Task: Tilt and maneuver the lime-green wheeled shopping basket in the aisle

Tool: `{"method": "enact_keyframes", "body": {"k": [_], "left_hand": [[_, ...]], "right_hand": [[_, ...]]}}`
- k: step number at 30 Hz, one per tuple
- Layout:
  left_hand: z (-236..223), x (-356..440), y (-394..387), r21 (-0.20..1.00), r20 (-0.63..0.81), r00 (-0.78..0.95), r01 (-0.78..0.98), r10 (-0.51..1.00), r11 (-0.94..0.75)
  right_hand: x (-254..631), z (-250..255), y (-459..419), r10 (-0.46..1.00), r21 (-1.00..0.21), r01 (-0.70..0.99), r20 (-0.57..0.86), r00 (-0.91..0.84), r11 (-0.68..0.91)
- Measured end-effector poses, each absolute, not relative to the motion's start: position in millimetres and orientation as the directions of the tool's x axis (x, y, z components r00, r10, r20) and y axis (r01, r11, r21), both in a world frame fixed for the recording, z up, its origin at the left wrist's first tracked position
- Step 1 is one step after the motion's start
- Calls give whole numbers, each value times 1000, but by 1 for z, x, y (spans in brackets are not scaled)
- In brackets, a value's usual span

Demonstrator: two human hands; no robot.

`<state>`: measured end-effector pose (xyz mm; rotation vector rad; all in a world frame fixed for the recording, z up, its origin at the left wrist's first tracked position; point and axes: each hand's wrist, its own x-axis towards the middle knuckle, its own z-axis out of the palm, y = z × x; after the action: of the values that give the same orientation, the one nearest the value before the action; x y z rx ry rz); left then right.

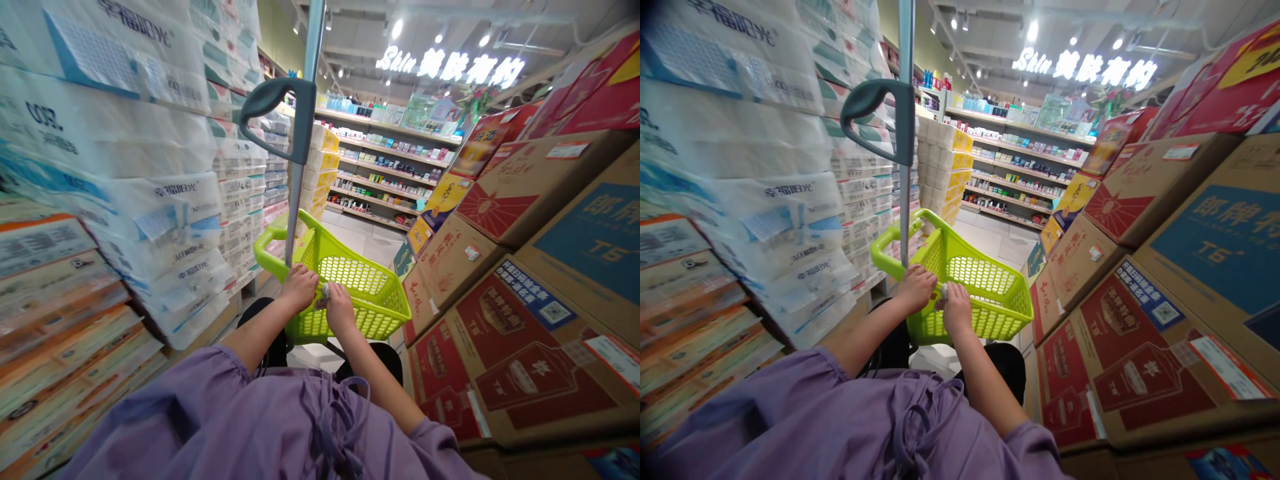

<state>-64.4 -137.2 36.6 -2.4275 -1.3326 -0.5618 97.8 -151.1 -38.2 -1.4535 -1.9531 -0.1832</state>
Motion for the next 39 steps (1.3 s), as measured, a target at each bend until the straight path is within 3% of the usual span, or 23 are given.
{"method": "enact_keyframes", "body": {"k": [5,11,18,26,32,39], "left_hand": [[34,-67,-138,-104,469,513,840,719,-532],[36,-61,-137,-112,450,514,844,730,-525],[36,-58,-133,-149,466,530,836,709,-528],[37,-55,-137,-148,464,518,845,718,-514],[38,-55,-133,-159,465,523,843,715,-514],[39,-58,-138,-162,439,534,838,723,-520]], "right_hand": [[130,-52,-160,763,-266,887,632,-134,377],[144,-58,-165,750,-340,927,652,110,160],[107,-42,-156,784,-274,902,612,-103,332],[128,-53,-162,739,-397,901,657,146,174],[97,-43,-154,766,-279,889,632,-114,363],[150,-68,-170,731,-311,923,680,49,227]]}}
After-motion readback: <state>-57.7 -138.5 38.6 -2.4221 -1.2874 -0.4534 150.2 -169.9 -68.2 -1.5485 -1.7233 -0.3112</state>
